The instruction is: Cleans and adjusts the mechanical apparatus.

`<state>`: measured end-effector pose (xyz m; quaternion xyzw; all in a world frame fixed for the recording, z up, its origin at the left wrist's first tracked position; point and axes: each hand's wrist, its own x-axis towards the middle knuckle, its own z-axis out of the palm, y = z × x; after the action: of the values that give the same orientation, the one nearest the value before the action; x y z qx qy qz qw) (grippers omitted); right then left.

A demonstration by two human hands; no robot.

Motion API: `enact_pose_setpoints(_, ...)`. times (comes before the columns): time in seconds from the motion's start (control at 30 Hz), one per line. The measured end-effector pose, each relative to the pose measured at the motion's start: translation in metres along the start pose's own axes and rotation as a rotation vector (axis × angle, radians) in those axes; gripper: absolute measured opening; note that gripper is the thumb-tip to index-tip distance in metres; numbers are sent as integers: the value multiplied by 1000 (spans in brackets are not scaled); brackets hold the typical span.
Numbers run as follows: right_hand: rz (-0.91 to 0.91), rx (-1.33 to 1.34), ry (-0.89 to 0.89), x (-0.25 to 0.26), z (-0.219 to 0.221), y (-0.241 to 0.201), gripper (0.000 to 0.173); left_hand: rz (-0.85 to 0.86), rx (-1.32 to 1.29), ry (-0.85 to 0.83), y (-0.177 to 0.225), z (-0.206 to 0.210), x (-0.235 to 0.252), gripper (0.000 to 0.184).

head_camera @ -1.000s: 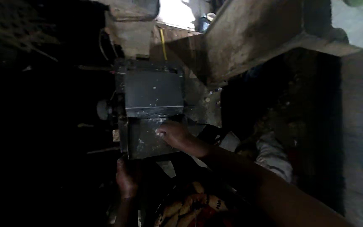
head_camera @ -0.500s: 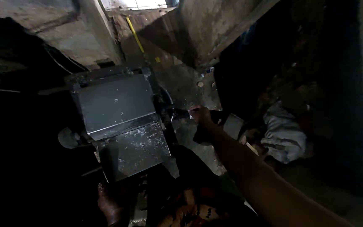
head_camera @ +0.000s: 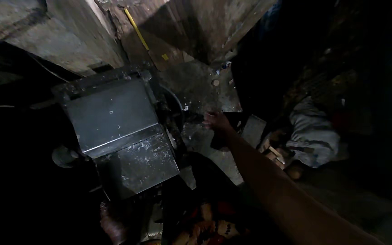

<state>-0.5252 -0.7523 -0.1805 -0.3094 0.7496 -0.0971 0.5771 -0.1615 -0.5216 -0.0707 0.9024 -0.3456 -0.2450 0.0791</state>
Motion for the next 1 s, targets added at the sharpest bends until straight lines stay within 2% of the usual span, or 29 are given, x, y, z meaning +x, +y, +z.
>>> enact_pose_setpoints(0.1,-39,-915,-34,-18,-15,28,61,223,169,80,-70,19,16,82)
enact_pose_setpoints(0.13,-60,-1065,-49,-19,-17,40,60,271,242,86,-86,21,22,88)
enact_pose_setpoints(0.17,-87,-1112,-82,-17,-19,53,58,296,281,79,-85,16,27,91)
enact_pose_setpoints(0.2,-87,-1066,-134,-16,-20,61,57,296,282,55,-69,5,27,88)
enact_pose_setpoints(0.27,-34,-949,-231,-24,-17,74,61,142,149,-56,-25,-20,18,66)
enact_pose_setpoints(0.33,-45,-952,-300,-40,-12,78,57,89,-40,-53,-9,-29,13,47)
enact_pose_setpoints(0.4,-82,-957,-346,-58,-3,74,54,100,-209,-14,-8,-34,9,48)
enact_pose_setpoints(0.43,-98,-949,-371,-67,4,70,56,140,-246,10,-10,-37,7,50)
enact_pose_setpoints(0.5,-152,-933,-422,-82,18,62,55,429,-75,179,-13,-46,8,53)
enact_pose_setpoints(0.57,-196,-934,-513,-98,36,47,47,672,-40,345,-8,-66,20,56)
enact_pose_setpoints(0.63,-232,-859,-576,-124,54,19,41,790,-68,424,11,-96,40,60)
enact_pose_setpoints(0.67,-283,-786,-540,-141,61,6,39,839,-39,479,22,-112,51,65)
enact_pose_setpoints(0.7,-409,-698,-427,-158,66,-5,36,879,-12,530,33,-128,63,71)
enact_pose_setpoints(0.77,-777,-413,-77,-189,72,-26,27,921,-47,593,54,-151,86,77)
enact_pose_setpoints(0.83,-1124,-221,208,-209,65,-65,21,901,-209,566,69,-159,96,81)
enact_pose_setpoints(0.9,-1368,-149,280,-232,48,-120,20,833,-451,450,81,-157,98,86)
enact_pose_setpoints(1.0,-1497,-409,110,-279,38,-207,39,768,-651,390,92,-153,101,81)
